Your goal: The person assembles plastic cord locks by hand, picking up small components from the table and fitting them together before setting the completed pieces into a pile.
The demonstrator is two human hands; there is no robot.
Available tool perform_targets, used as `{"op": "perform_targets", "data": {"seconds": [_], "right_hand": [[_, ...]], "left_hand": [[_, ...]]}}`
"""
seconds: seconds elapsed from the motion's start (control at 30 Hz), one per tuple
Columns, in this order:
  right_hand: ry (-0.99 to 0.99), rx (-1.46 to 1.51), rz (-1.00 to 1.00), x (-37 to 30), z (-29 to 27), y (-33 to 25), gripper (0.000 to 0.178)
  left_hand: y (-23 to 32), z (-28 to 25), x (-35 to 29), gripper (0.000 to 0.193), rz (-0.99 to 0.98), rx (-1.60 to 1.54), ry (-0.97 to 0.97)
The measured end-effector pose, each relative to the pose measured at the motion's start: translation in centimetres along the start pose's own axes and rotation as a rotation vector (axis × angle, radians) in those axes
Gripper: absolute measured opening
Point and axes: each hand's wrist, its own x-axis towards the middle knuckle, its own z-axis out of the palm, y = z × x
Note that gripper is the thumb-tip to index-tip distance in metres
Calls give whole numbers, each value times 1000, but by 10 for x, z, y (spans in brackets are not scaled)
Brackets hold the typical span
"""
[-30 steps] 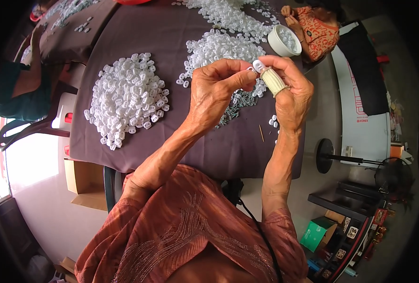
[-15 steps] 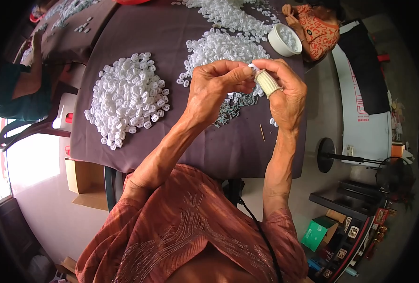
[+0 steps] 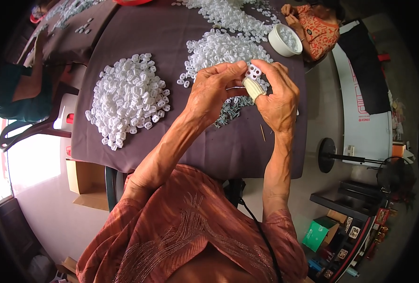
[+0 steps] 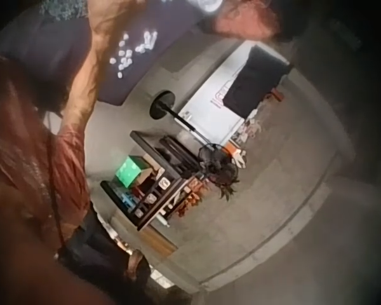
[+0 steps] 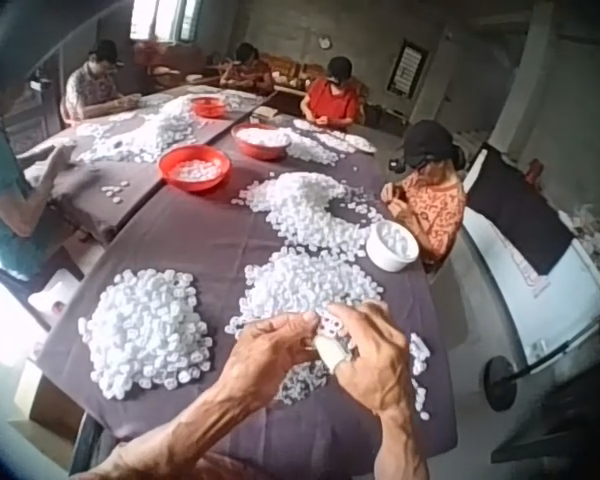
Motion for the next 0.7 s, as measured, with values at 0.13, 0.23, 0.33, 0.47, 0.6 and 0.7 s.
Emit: {"op": "perform_targets", "data": {"seconds": [0.13, 0.23, 0.33, 0.47, 0.6, 0.7], "right_hand": [[-47, -13, 5, 0, -5, -3, 41], [-55, -27, -12, 0, -5, -4, 42], [-59, -63, -34, -1, -5, -3, 43], [-72, -105, -101, -3, -5, 1, 41], [-67, -83, -87, -5, -5, 3, 41], [-73, -90, -83, -5, -5, 4, 40]], "left_hand": [[1, 1, 3, 19, 6, 66, -25], [0, 2, 4, 18, 26, 122, -25], [-2, 2, 3, 16, 40, 106, -7], [-4, 2, 3, 15, 21, 46, 3], [-3, 3, 3, 15, 21, 57, -4], [-2, 2, 3, 15, 25, 90, 1]]}}
